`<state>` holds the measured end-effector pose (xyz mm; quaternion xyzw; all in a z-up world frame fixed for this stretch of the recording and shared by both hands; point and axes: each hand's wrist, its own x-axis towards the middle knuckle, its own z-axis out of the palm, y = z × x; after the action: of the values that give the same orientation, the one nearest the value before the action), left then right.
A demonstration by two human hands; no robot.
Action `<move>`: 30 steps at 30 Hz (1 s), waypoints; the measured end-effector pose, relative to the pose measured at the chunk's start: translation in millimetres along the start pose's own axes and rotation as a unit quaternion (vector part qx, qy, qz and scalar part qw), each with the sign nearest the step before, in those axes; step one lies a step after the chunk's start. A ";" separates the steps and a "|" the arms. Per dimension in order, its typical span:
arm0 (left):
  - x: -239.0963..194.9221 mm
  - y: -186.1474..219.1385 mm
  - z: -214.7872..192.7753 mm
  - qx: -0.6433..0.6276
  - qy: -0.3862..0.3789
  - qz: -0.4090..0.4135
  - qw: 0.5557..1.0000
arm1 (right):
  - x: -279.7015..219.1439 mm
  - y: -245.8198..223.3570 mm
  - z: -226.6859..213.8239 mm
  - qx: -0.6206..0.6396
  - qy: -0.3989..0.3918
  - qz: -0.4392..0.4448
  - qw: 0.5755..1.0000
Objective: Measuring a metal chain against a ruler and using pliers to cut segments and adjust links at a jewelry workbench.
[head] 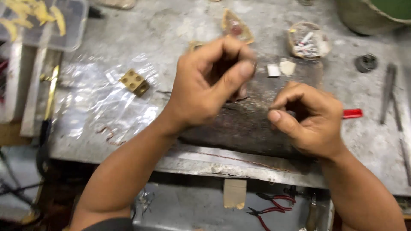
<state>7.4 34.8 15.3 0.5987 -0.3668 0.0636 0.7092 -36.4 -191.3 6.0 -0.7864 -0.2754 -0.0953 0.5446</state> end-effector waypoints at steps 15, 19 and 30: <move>7.3 25.1 -69.4 -0.187 0.179 0.096 0.961 | -10.1 -11.9 27.6 -0.336 -0.300 -0.226 0.864; 8.6 21.5 -78.0 -0.225 0.189 0.122 0.948 | -28.8 5.5 28.0 -0.399 -0.293 -0.252 0.832; 11.3 8.6 -62.2 -0.107 0.129 0.047 0.985 | -28.5 4.7 18.4 -0.321 -0.347 -0.097 0.876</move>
<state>38.7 88.9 28.0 0.4886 -0.3044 0.1339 0.8067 -60.2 -185.1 -17.8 -0.8697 -0.4763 0.0484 0.1198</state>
